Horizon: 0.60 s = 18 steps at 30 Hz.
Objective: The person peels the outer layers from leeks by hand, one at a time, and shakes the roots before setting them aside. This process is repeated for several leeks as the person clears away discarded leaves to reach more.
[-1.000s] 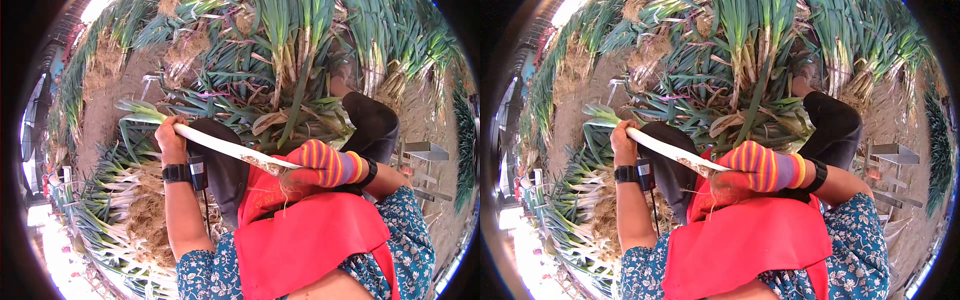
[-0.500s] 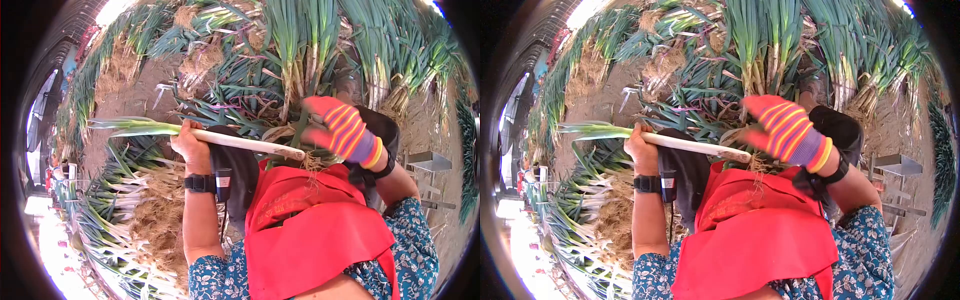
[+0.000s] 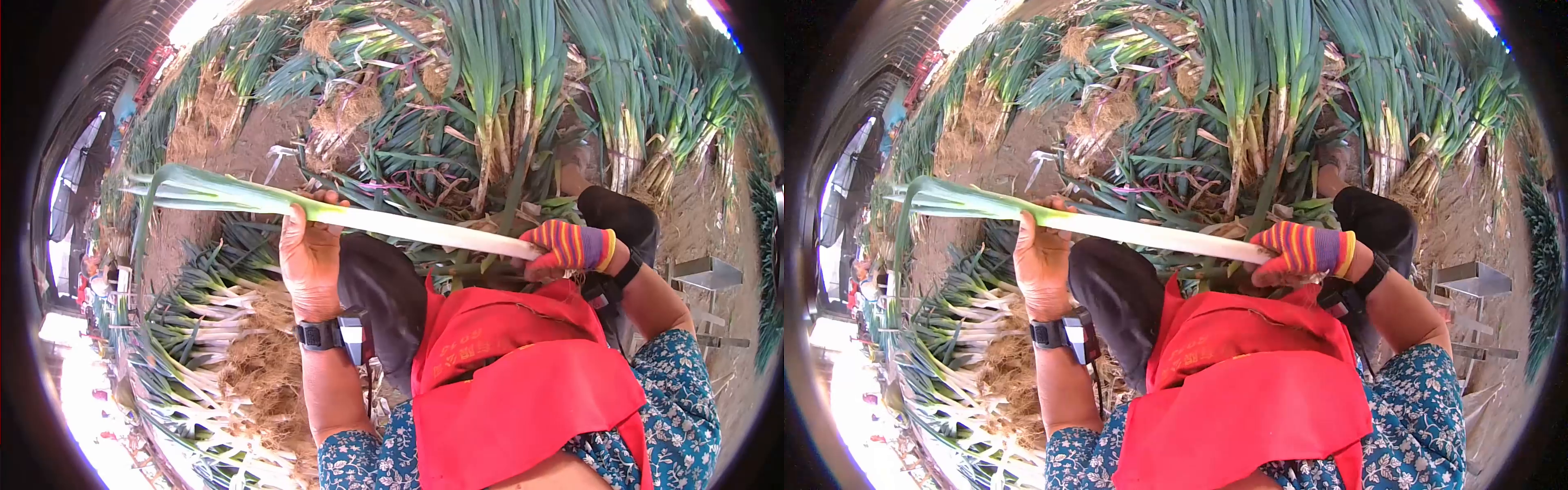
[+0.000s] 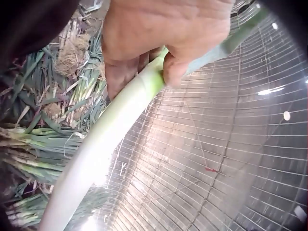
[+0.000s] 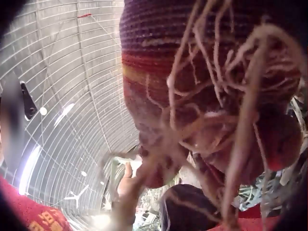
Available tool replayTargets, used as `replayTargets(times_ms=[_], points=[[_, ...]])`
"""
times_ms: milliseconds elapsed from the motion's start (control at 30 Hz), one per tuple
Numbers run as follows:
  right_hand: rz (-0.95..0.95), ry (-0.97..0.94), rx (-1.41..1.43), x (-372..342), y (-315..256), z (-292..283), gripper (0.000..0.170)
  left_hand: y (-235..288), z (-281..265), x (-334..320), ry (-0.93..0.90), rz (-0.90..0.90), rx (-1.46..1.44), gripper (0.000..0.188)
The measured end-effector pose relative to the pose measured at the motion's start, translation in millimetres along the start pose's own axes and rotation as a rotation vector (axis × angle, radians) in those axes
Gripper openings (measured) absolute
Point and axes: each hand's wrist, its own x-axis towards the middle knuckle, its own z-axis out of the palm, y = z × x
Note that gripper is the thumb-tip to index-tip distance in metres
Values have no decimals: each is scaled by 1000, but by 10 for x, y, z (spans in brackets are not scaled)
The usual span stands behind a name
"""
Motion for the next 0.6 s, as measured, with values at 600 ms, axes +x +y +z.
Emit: replayTargets(times_ms=[600], points=[[-633,882,-1183,783,-281,240,59,-109,339,-233,184,-55,153,19]])
